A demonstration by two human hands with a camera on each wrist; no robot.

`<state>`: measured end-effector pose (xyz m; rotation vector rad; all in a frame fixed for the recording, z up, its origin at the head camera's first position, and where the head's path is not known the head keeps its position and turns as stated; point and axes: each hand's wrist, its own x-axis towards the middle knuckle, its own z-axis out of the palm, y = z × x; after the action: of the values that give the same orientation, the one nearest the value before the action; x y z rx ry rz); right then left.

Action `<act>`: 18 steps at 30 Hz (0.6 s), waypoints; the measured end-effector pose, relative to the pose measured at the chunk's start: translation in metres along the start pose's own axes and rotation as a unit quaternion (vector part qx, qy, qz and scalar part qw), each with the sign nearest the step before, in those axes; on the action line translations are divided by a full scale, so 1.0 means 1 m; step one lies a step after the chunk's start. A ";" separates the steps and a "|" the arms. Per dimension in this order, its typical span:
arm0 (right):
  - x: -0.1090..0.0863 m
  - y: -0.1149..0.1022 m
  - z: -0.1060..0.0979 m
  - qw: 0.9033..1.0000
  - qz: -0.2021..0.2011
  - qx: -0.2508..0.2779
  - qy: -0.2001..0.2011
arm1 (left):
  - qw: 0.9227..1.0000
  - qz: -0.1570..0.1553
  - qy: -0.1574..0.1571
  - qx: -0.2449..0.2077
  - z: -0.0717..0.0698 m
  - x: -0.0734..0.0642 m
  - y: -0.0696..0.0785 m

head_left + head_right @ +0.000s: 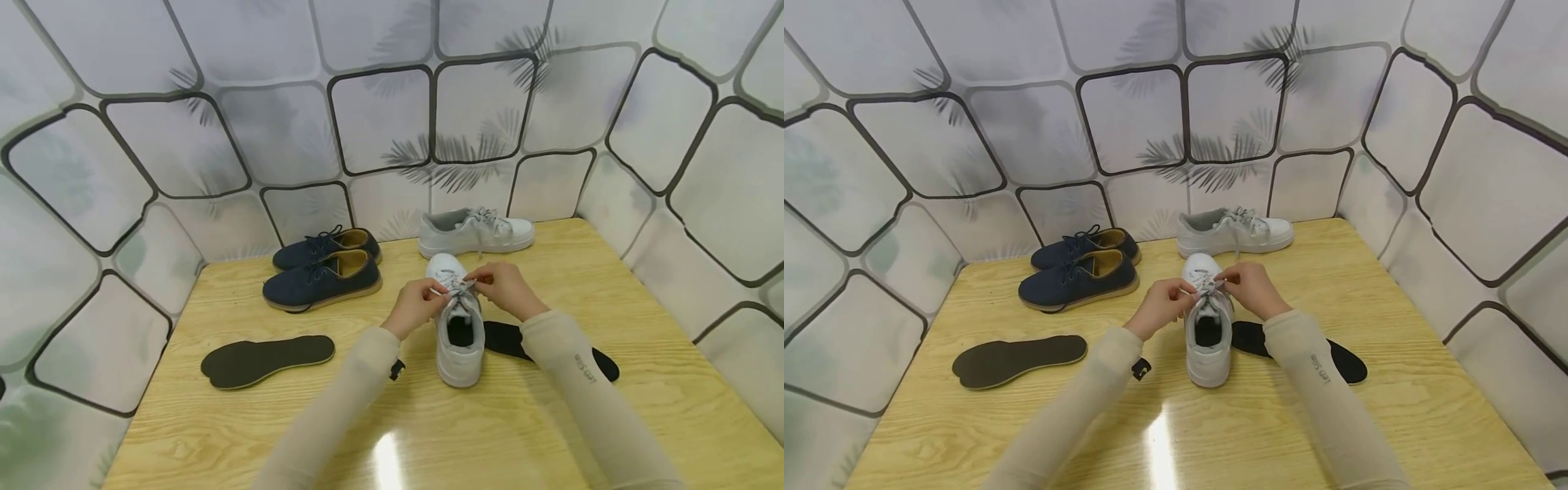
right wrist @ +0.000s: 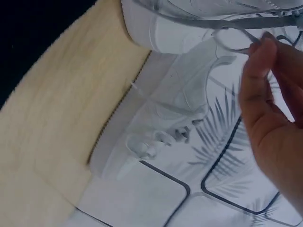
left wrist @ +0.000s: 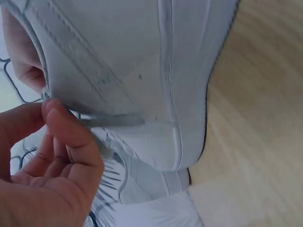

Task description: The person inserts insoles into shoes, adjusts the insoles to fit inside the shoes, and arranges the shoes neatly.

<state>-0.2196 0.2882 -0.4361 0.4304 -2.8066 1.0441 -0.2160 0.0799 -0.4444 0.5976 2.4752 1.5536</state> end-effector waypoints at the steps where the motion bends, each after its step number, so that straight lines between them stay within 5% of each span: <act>1: 0.001 0.001 0.001 1.000 0.004 0.023 0.005 | 1.000 0.019 0.010 0.012 -0.001 0.003 0.000; 6: 0.005 0.009 0.013 0.996 -0.044 0.075 0.017 | 0.990 0.101 0.034 0.095 0.000 0.015 -0.003; 9: 0.004 0.016 0.019 0.996 -0.073 0.060 -0.005 | 0.988 0.107 0.012 0.112 0.003 0.014 -0.007; 13: -0.004 0.025 0.017 0.994 -0.048 0.093 -0.031 | 0.994 0.068 0.006 0.081 0.004 0.011 -0.013; 18: -0.017 0.033 0.011 0.983 0.039 0.182 -0.001 | 0.999 -0.046 0.011 0.003 -0.004 0.000 -0.015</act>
<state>-0.2135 0.3088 -0.4690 0.3562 -2.6496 1.5824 -0.2213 0.0710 -0.4558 0.4629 2.4854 1.5271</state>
